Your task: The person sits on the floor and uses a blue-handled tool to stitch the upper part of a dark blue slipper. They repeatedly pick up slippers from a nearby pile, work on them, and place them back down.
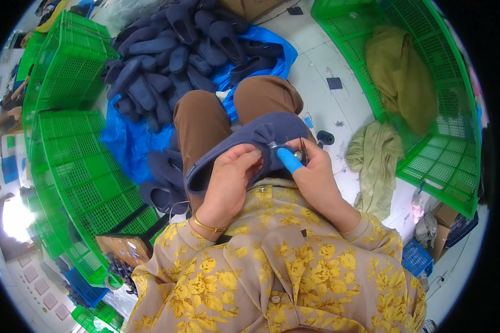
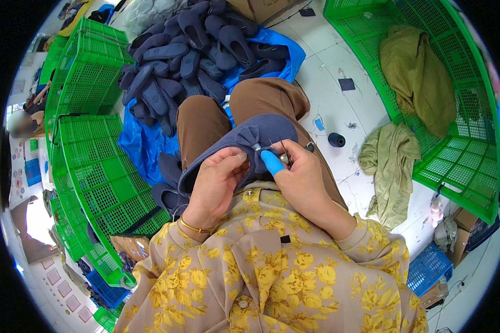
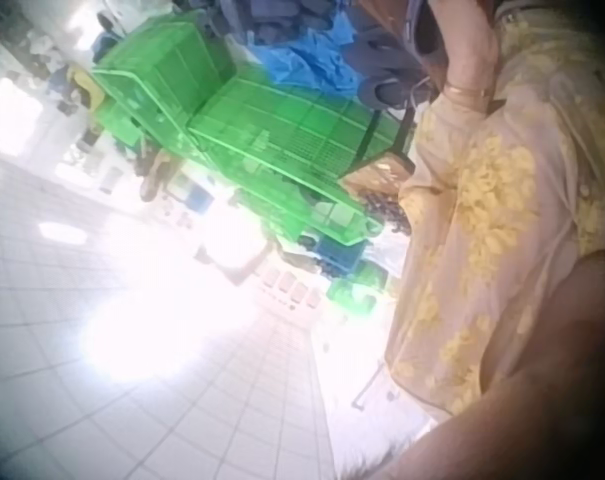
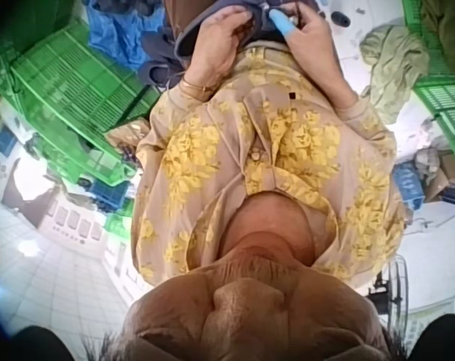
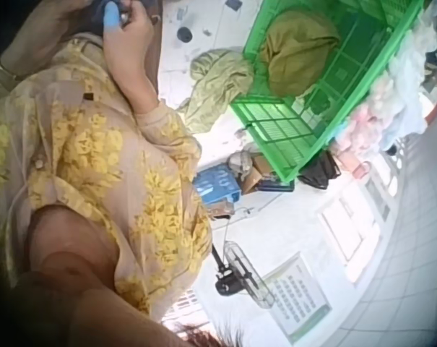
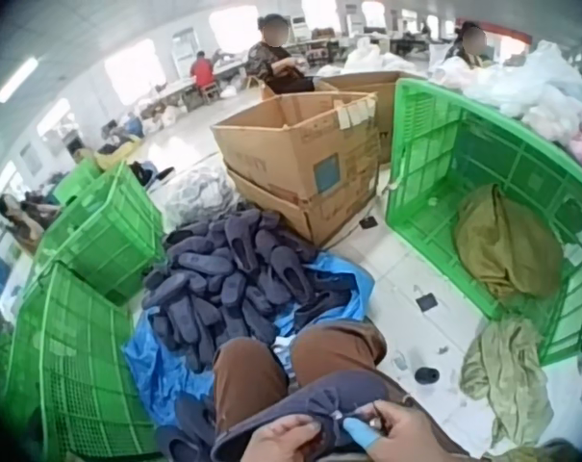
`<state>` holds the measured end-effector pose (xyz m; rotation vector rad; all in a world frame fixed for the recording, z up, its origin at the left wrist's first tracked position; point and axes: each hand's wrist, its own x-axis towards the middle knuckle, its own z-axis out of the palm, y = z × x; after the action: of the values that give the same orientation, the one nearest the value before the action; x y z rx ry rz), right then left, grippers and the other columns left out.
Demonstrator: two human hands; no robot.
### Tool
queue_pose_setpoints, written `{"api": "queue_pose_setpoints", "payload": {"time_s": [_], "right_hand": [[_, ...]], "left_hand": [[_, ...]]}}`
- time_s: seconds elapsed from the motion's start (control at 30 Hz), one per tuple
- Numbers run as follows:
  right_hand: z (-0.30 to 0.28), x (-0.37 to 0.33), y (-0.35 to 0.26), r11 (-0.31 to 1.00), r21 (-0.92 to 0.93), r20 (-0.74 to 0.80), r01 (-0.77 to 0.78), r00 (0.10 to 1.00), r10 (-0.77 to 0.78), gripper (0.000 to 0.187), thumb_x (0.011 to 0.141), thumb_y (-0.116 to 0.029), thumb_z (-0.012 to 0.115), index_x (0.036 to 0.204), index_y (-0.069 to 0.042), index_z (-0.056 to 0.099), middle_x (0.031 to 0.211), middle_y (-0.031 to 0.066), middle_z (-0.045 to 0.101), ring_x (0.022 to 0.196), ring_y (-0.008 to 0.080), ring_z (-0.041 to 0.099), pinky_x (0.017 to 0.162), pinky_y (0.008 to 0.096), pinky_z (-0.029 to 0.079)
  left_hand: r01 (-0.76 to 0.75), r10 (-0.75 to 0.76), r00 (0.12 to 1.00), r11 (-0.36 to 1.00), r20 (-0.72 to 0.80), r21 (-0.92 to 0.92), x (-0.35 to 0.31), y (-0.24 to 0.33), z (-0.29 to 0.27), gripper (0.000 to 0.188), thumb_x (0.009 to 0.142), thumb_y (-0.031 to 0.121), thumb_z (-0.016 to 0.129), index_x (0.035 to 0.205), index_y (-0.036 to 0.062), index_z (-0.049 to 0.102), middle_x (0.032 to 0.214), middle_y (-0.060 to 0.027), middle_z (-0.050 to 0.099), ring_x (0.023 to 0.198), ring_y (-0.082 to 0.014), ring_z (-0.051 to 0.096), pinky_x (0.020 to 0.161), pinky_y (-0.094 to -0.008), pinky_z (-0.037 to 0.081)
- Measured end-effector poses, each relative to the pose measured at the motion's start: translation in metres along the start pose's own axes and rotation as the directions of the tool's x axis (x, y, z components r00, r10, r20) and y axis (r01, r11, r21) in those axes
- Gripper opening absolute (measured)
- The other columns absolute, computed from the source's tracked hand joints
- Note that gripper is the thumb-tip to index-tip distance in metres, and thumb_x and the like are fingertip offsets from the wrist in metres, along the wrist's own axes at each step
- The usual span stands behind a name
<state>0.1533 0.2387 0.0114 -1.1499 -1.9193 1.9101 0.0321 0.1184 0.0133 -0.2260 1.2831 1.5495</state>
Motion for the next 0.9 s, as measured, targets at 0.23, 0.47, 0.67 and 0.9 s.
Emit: {"api": "queue_pose_setpoints", "payload": {"time_s": [0.23, 0.47, 0.67, 0.9], "right_hand": [[0.0, 0.0, -0.007, 0.998, -0.046, 0.032, -0.035, 0.999, 0.036, 0.012, 0.086, -0.01, 0.067, 0.095, -0.002, 0.065, 0.068, -0.001, 0.054, 0.06, 0.0049, 0.044, 0.054, 0.0247, 0.036], [0.002, 0.0, -0.003, 0.983, -0.181, 0.013, 0.025, 1.0, -0.023, 0.009, 0.083, -0.009, 0.066, 0.09, -0.002, 0.063, 0.06, 0.0041, 0.052, 0.054, 0.0096, 0.046, 0.051, 0.0295, 0.037], [-0.008, -0.001, 0.004, 0.987, 0.025, 0.032, 0.161, 0.986, -0.162, 0.004, 0.088, -0.003, 0.059, 0.091, -0.002, 0.059, 0.067, 0.0079, 0.055, 0.058, 0.0118, 0.048, 0.054, 0.0299, 0.04], [-0.018, -0.006, -0.005, 0.996, -0.067, 0.164, 0.064, 0.985, -0.052, 0.015, 0.087, 0.002, 0.057, 0.1, -0.002, 0.062, 0.078, 0.0119, 0.064, 0.064, 0.0168, 0.058, 0.062, 0.0295, 0.047]], "left_hand": [[-0.034, 0.04, 0.998, 0.991, -0.045, 0.127, 0.0, 0.004, 0.016, 0.011, 0.089, 0.013, 0.069, 0.085, 0.0065, 0.061, 0.076, 0.0029, 0.057, 0.069, -0.0053, 0.048, 0.065, -0.0208, 0.039], [-0.067, 0.102, 0.989, 0.954, -0.108, 0.291, 0.001, 0.001, 0.023, 0.019, 0.089, 0.02, 0.072, 0.082, 0.0073, 0.06, 0.073, 0.0052, 0.052, 0.065, -0.0033, 0.043, 0.059, -0.0195, 0.034], [-0.053, 0.064, 0.998, 0.953, -0.029, 0.298, 0.0, 0.004, 0.016, 0.018, 0.093, 0.02, 0.066, 0.086, 0.005, 0.06, 0.075, 0.0046, 0.053, 0.067, -0.0033, 0.044, 0.061, -0.0198, 0.035], [-0.088, 0.074, 0.992, 0.986, 0.102, 0.139, 0.001, 0.001, 0.01, 0.01, 0.095, 0.014, 0.063, 0.094, 0.0039, 0.06, 0.081, 0.0041, 0.056, 0.071, -0.004, 0.046, 0.066, -0.0209, 0.039]]}}
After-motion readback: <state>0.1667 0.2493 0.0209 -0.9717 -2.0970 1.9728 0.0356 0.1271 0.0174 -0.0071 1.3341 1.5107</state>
